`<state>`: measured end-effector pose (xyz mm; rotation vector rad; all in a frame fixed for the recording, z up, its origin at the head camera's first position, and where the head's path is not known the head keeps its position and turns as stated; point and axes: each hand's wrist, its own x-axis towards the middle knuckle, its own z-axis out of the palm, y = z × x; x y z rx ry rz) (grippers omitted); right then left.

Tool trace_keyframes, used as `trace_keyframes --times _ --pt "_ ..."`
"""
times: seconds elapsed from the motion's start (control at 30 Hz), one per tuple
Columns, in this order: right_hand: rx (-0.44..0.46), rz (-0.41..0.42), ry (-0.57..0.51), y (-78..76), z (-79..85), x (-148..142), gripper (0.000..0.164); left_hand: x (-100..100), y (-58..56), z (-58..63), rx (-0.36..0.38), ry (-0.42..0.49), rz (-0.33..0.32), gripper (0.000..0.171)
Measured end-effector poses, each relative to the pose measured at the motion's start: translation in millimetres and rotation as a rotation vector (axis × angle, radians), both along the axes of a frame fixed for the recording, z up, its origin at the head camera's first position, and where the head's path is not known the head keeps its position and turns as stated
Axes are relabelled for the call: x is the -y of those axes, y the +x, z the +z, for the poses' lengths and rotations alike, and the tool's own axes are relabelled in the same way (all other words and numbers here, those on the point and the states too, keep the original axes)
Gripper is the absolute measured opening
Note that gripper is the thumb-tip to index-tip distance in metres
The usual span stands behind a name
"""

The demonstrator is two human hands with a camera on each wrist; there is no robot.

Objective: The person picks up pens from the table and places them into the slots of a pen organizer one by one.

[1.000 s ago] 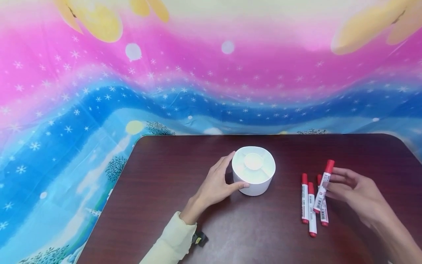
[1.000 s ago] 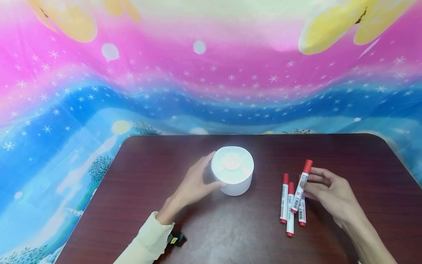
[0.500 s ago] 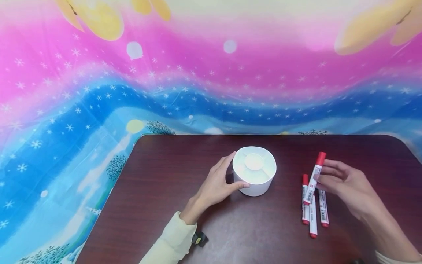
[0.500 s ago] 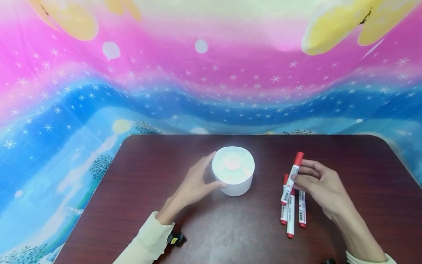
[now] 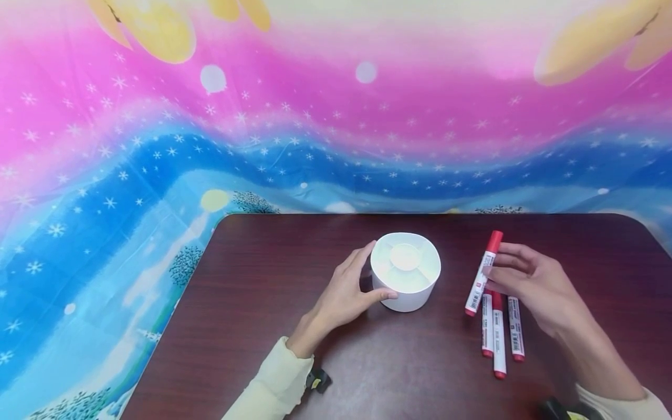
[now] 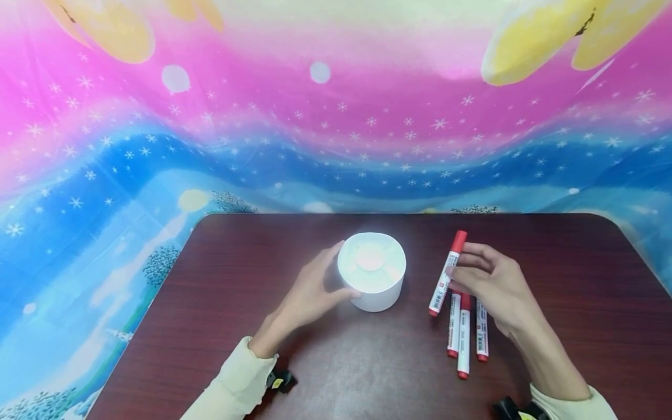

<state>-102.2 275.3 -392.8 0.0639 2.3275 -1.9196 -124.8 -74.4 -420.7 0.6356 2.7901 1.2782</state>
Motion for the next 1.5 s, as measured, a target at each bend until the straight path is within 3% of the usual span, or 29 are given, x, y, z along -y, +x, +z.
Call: trace_keyframes --times 0.1,0.37,0.77,1.27,1.5 --pt "-0.001 0.000 0.014 -0.7 3.4 3 0.075 0 0.2 0.2 0.005 0.001 0.001 0.106" --pt "-0.003 0.002 -0.145 -5.6 11.8 14 0.069 0 0.3 0.7 0.004 -0.002 0.003 0.106" --pt "-0.027 0.008 -0.068 -12.6 28.4 33 0.076 0 0.4 0.4 0.003 -0.001 -0.001 0.106" --pt "-0.057 -0.006 -0.278 -19.2 42.9 45 0.051 0 -0.5 -3.8 -0.008 0.030 -0.012 0.107" --pt "-0.078 -0.012 -0.358 -21.3 43.6 47 0.051 0 -0.4 -3.5 -0.017 0.023 -0.012 0.107"
